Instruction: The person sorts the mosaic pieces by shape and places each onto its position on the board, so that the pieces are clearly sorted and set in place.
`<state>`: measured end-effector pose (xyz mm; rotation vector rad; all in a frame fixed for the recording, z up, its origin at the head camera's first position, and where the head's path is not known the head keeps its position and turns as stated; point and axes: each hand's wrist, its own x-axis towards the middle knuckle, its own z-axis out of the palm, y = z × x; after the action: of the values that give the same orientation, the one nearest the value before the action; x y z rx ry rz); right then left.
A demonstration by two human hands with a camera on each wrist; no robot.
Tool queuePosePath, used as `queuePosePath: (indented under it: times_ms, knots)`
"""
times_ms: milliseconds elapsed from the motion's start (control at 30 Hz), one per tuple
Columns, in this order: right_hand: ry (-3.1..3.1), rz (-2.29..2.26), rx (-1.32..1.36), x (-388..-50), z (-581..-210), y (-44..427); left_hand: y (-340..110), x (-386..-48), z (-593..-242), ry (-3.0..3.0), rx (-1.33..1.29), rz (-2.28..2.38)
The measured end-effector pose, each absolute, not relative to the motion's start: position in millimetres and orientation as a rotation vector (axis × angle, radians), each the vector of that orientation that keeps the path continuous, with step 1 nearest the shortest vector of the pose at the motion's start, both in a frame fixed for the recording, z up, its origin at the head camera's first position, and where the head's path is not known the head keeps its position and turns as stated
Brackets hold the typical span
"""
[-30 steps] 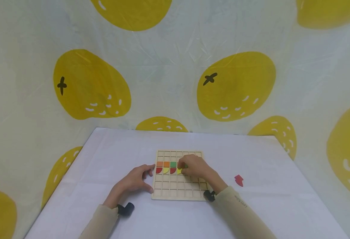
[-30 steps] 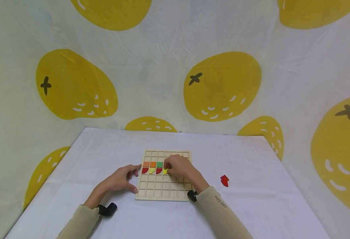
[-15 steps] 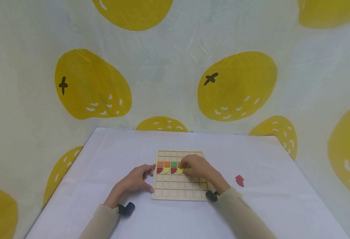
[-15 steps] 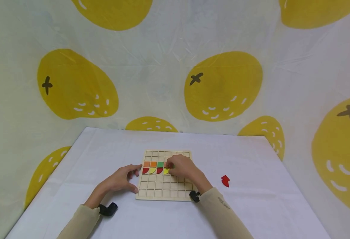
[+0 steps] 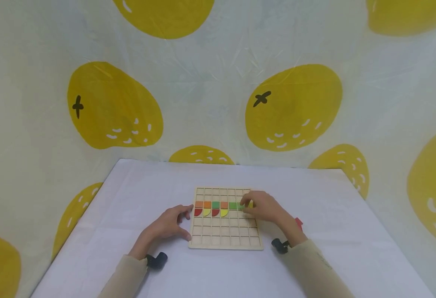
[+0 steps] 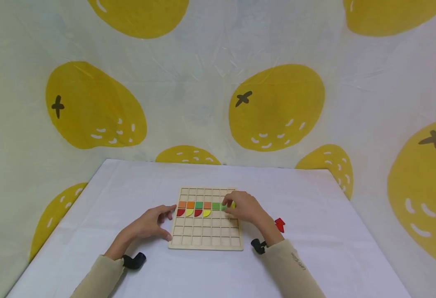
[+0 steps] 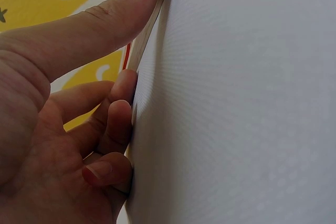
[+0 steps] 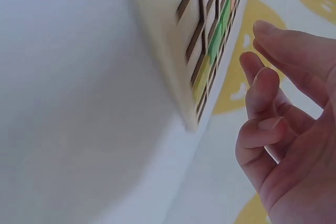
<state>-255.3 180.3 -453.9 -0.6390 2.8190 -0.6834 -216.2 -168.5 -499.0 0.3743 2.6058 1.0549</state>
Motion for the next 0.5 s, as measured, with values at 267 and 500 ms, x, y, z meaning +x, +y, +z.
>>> queuePosePath:
  times_ms: [267, 500]
  knots:
    - [2.855, -0.683, -0.496, -245, -454, 231, -167, -216, -502, 2.620, 0.390, 1.036]
    - [2.852, -0.684, -0.361, -240, -459, 275, -167, -215, -503, 2.636, 0.373, 1.026]
